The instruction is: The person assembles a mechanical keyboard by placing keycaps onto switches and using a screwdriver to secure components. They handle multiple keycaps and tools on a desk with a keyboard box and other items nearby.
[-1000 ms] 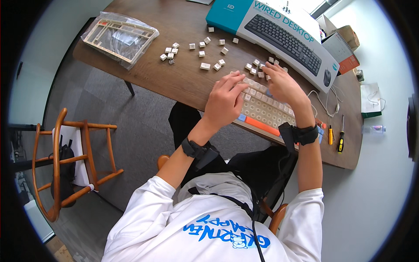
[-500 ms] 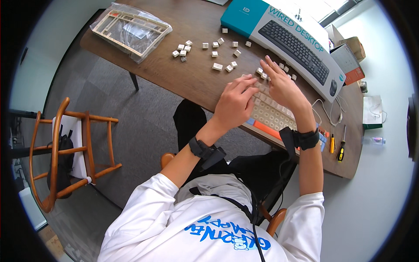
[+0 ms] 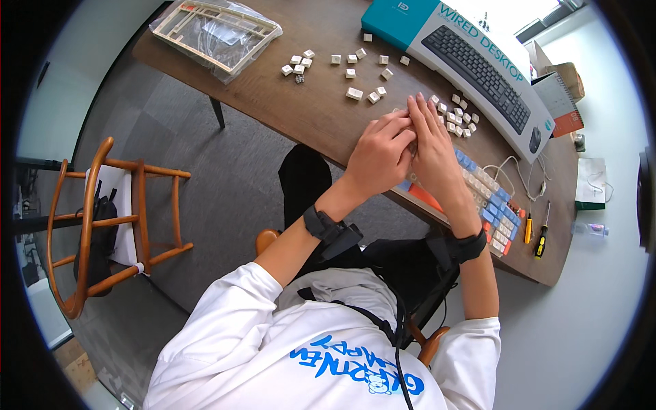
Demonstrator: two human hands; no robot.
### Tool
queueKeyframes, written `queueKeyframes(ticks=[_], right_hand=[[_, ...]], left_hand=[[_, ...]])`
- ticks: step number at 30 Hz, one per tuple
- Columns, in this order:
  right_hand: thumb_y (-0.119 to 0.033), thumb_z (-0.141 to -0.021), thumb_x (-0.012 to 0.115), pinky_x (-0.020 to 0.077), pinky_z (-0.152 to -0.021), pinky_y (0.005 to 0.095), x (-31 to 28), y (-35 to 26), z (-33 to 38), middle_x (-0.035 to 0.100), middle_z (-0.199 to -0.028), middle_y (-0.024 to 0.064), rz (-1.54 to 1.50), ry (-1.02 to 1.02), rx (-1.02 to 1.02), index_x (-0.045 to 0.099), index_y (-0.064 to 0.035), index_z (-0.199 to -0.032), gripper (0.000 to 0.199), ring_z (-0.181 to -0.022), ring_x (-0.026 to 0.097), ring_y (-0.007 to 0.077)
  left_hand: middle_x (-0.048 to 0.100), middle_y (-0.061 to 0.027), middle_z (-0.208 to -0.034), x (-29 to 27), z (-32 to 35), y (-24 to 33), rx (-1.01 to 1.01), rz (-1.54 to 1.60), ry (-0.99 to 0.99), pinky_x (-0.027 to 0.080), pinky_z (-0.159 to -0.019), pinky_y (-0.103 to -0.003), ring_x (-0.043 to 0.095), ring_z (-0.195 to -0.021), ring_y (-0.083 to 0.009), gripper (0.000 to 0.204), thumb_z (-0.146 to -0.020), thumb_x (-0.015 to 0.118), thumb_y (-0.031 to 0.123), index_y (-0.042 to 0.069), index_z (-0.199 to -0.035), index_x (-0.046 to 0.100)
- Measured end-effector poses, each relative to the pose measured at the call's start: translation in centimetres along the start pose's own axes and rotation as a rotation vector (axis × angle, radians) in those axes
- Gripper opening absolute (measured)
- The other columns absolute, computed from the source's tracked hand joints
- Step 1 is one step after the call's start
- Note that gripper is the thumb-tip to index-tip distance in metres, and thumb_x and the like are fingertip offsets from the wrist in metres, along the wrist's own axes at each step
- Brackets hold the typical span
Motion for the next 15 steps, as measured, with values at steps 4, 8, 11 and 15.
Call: queueKeyframes(ticks=[4, 8, 11, 15], right_hand=[[-0.001, -0.092, 0.062, 0.0324, -0.128, 0.0527, 0.4, -0.28, 0.67, 0.043, -0.169, 0.0207, 0.002, 0.087, 0.006, 0.04, -0.0061, -0.166, 0.078, -0.158, 0.038, 0.0387], [-0.003, -0.094, 0.06, 0.0302, -0.128, 0.0538, 0.65, -0.06, 0.76, 0.045, -0.168, 0.0198, -0.032, 0.08, 0.017, 0.039, -0.0066, -0.166, 0.076, -0.158, 0.039, 0.0371], [-0.005, -0.095, 0.059, 0.0285, -0.129, 0.0541, 0.78, -0.03, 0.76, 0.046, -0.167, 0.0193, -0.019, 0.087, 0.011, 0.038, -0.0071, -0.166, 0.074, -0.158, 0.04, 0.0368], [-0.008, -0.097, 0.059, 0.0268, -0.13, 0.0541, 1.01, -0.3, 0.75, 0.049, -0.164, 0.0191, -0.007, 0.095, 0.019, 0.036, -0.0072, -0.167, 0.073, -0.156, 0.041, 0.0364]], left_hand=[[0.072, -0.0166, -0.13, -0.02, -0.02, 0.05, 0.006, 0.0, 0.001, 0.051, -0.109, -0.048, 0.063, -0.133, -0.0359, 0.025, -0.087, 0.066, -0.001, -0.001, -0.11, 0.073], [0.072, -0.0167, -0.129, 0.02, -0.05, 0.04, 0.007, 0.006, 0.008, 0.052, -0.109, -0.047, 0.063, -0.132, -0.036, 0.022, -0.086, 0.066, -0.001, -0.001, -0.107, 0.073], [0.072, -0.0166, -0.129, 0.06, 0.01, -0.04, 0.013, -0.019, 0.005, 0.052, -0.109, -0.047, 0.063, -0.132, -0.0362, 0.02, -0.086, 0.066, -0.001, -0.001, -0.105, 0.074], [0.072, -0.0171, -0.127, 0.1, 0.08, -0.15, 0.003, 0.008, 0.019, 0.051, -0.109, -0.047, 0.063, -0.131, -0.036, 0.018, -0.087, 0.066, 0.001, -0.002, -0.103, 0.074]])
Point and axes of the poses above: each hand's wrist, its own z-axis away from the middle knuckle, its own x-axis out of the palm, y = z × x, the point moved 6 cm from there along -z, towards the middle knuckle
